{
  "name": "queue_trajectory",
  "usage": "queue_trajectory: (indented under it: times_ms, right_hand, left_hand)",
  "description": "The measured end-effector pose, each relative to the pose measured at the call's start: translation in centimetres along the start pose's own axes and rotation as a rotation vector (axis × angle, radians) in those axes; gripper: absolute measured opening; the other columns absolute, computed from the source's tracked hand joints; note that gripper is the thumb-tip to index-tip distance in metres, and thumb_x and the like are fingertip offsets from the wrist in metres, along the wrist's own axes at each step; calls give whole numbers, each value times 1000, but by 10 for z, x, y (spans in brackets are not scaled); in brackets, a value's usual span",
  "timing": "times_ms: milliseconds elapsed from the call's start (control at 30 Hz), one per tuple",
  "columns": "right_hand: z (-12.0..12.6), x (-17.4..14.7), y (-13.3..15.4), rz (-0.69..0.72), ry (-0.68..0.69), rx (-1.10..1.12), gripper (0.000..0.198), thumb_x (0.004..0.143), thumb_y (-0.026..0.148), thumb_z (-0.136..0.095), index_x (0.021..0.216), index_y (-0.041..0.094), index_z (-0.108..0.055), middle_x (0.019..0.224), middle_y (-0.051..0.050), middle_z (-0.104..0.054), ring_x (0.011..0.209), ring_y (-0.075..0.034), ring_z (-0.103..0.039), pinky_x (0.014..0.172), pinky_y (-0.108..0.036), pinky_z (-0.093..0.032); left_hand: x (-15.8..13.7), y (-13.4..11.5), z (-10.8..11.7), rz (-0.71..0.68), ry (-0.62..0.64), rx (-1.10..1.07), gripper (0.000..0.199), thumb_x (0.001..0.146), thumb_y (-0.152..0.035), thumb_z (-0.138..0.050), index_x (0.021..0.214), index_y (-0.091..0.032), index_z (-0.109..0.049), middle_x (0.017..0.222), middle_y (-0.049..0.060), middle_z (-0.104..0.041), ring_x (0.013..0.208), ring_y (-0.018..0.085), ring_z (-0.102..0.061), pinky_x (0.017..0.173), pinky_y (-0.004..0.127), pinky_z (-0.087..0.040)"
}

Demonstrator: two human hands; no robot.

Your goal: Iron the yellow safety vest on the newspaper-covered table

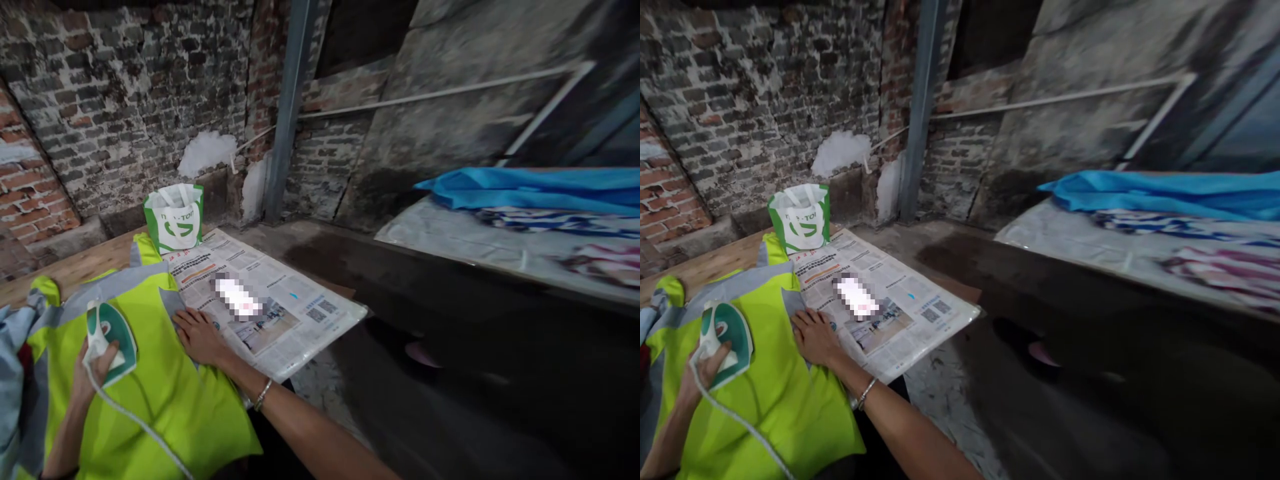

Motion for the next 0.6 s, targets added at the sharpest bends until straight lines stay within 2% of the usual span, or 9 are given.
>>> queue_trajectory:
  times_ms: [100,200,267,367,433,500,533,600]
  right_hand:
    - [-1,1,-1,-3,4,3,49,106,31,-39,151,27,-57,159,-3,-54,150,-26,-40,121,-49,-28]
    - [-4,0,-2,11,12,-2,50,105,30,-38,151,25,-58,159,-4,-54,150,-27,-40,121,-49,-29]
    - [-8,-1,-5,14,10,-9,51,105,29,-38,151,25,-59,158,-5,-55,149,-27,-41,119,-49,-31]
    - [-16,-3,-10,20,-2,-26,52,104,29,-36,151,24,-59,157,-7,-56,148,-28,-42,118,-50,-31]
    - [-21,-5,-12,40,-12,-32,53,105,30,-34,151,23,-59,157,-7,-56,148,-28,-42,118,-51,-31]
    - [-25,-7,-15,53,-20,-35,54,105,31,-33,151,22,-59,157,-8,-56,148,-29,-42,118,-51,-30]
    - [-26,-8,-15,54,-20,-37,54,105,31,-32,151,21,-59,158,-8,-56,148,-30,-41,118,-51,-30]
    - [-28,-10,-16,52,-10,-42,55,106,32,-30,151,19,-59,158,-9,-55,148,-31,-40,118,-52,-30]
  left_hand:
    - [27,-6,-16,20,26,-32,40,65,-44,-77,96,-22,-67,82,1,-74,77,24,-72,69,33,-60]
    - [24,-2,-18,32,18,-44,42,68,-41,-74,103,-18,-67,81,1,-72,76,23,-70,69,33,-59]
    - [2,7,-14,41,26,-41,49,67,-42,-74,109,-18,-69,79,2,-72,71,23,-69,65,33,-59]
    - [-55,21,-2,58,76,-10,55,66,-46,-75,114,-20,-72,76,3,-73,63,23,-67,60,35,-59]
    - [-97,26,6,34,97,38,52,68,-46,-74,115,-23,-74,90,6,-77,74,26,-71,68,38,-62]
    - [-129,22,14,-45,84,84,53,66,-42,-75,117,-25,-76,110,8,-77,97,31,-73,84,41,-62]
    - [-138,18,15,-79,92,98,54,66,-38,-76,118,-26,-76,117,9,-76,105,32,-72,89,40,-61]
    - [-141,11,10,-104,147,95,55,66,-34,-76,120,-25,-75,119,8,-75,103,30,-72,90,39,-61]
Point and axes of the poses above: each hand's wrist, its own x-axis towards the middle knuckle, its own z-axis out of the back of the hand, y = z × x, the point moved 6 cm from there along x, towards the middle knuckle
